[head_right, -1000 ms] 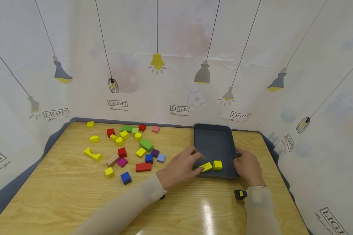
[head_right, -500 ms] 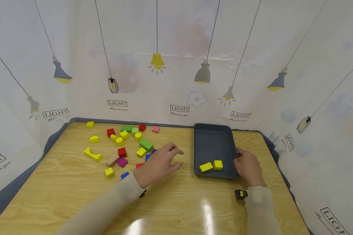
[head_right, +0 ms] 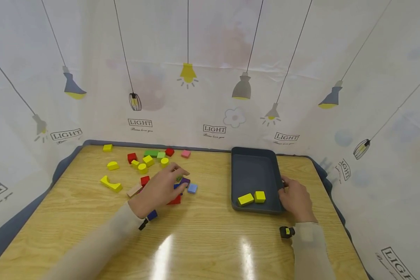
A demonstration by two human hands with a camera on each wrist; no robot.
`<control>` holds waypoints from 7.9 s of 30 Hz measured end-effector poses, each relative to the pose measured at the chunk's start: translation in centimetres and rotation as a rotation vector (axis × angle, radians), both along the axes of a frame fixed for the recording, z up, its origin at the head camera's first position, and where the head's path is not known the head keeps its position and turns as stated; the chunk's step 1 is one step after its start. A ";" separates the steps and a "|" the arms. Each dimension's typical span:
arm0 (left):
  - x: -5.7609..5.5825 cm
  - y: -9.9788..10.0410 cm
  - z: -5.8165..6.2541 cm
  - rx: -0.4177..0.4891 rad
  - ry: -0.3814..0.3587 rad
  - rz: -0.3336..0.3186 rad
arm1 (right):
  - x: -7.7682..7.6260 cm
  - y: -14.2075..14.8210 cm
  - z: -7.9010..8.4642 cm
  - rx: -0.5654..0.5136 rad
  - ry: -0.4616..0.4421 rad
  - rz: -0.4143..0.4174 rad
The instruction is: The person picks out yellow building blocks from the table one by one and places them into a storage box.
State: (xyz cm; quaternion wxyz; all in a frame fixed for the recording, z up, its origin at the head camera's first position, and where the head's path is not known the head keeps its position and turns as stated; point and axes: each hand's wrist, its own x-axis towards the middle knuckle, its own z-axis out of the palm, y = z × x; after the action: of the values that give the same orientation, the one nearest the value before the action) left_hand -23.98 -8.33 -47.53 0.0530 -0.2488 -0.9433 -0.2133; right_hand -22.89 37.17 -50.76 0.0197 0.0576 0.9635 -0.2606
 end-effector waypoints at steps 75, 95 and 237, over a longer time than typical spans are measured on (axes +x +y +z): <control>-2.0 -4.3 -0.1 -0.040 -0.154 0.032 | 0.0 0.8 -0.2 0.039 0.020 0.067; -2.0 2.8 1.0 0.027 -0.076 -0.083 | -0.1 1.0 -0.3 0.042 -0.003 0.047; 6.4 -13.7 -2.2 -0.029 -0.175 0.176 | 1.4 2.1 0.4 -0.199 -0.112 0.123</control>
State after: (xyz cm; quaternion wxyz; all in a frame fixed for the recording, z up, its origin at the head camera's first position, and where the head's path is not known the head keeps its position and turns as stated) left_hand -17.53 -22.02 -49.75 -0.0144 -0.1460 -0.9655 -0.2151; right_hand -21.48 39.31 -50.34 0.0951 0.0104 0.9320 -0.3496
